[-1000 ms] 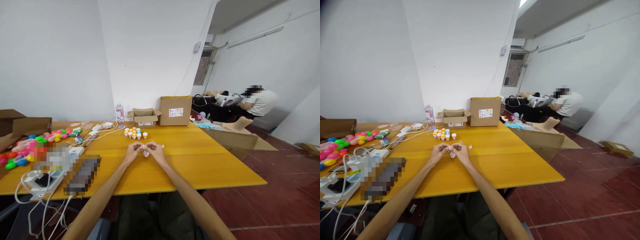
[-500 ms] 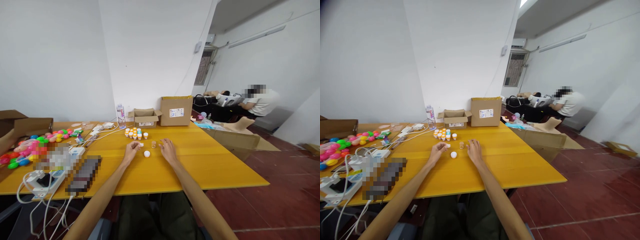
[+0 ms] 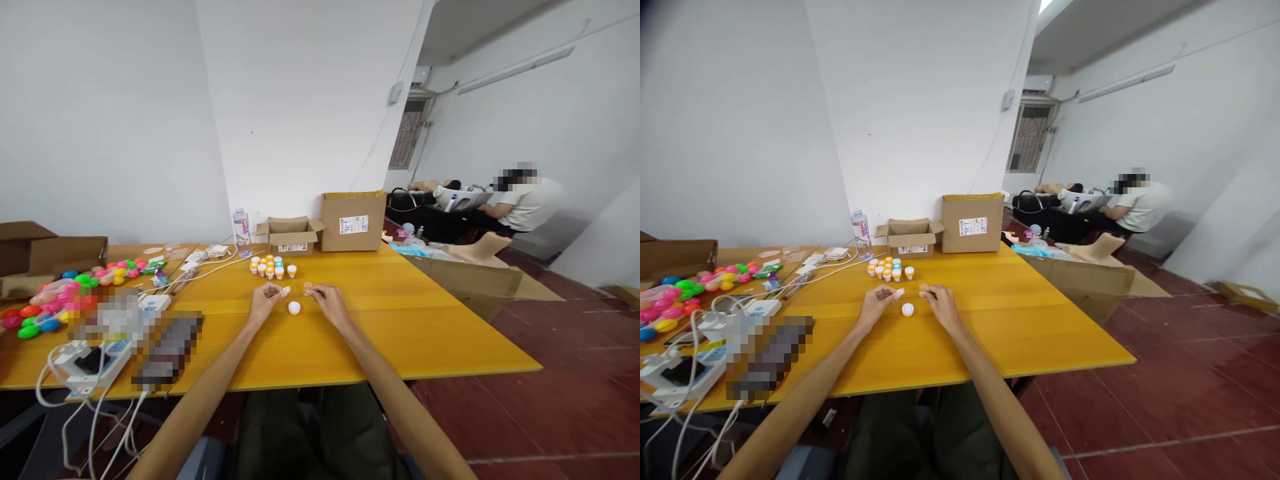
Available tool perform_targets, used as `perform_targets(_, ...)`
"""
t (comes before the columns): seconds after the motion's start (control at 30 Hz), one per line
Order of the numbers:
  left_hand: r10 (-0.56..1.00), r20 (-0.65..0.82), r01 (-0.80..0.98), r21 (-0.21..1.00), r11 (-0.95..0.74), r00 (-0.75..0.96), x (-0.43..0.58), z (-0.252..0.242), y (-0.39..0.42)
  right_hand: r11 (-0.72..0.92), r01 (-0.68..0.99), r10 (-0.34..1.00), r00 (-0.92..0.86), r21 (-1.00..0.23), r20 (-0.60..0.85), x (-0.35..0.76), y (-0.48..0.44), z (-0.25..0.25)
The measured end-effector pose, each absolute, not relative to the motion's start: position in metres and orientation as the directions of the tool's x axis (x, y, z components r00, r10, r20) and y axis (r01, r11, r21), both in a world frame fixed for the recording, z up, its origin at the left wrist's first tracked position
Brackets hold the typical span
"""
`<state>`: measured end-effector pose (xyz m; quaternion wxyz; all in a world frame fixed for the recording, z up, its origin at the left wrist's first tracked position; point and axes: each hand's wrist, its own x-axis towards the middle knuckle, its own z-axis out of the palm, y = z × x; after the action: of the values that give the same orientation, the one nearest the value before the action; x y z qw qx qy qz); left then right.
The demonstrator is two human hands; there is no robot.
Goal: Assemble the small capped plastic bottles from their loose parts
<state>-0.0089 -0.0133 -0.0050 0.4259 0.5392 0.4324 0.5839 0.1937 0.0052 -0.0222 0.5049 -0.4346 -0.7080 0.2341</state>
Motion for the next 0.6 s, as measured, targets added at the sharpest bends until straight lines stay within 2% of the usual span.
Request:
perform_targets(0.1,0.96,0.276,-0.031,0.96,-0.277,-0.037,-0.007,-0.004,-0.014,0.44,0.133,0.897,-0.111,-0.888,0.427,0.177,-0.001,-0.013)
perform_targets(0.2,0.96,0.281,-0.044,0.959,-0.282,-0.011,-0.005,-0.004,-0.015,0.402,0.022,0.908,-0.139,-0.915,0.395,0.163,-0.006,-0.008)
perform_targets(0.4,0.953,0.299,-0.034,0.954,-0.298,0.041,-0.002,-0.005,-0.016,0.423,0.015,0.894,-0.174,-0.906,0.414,0.155,-0.008,-0.01)
perform_targets(0.6,0.943,0.329,-0.018,0.944,-0.328,0.059,-0.001,-0.005,-0.016,0.475,0.092,0.875,-0.157,-0.875,0.459,0.155,-0.007,-0.014)
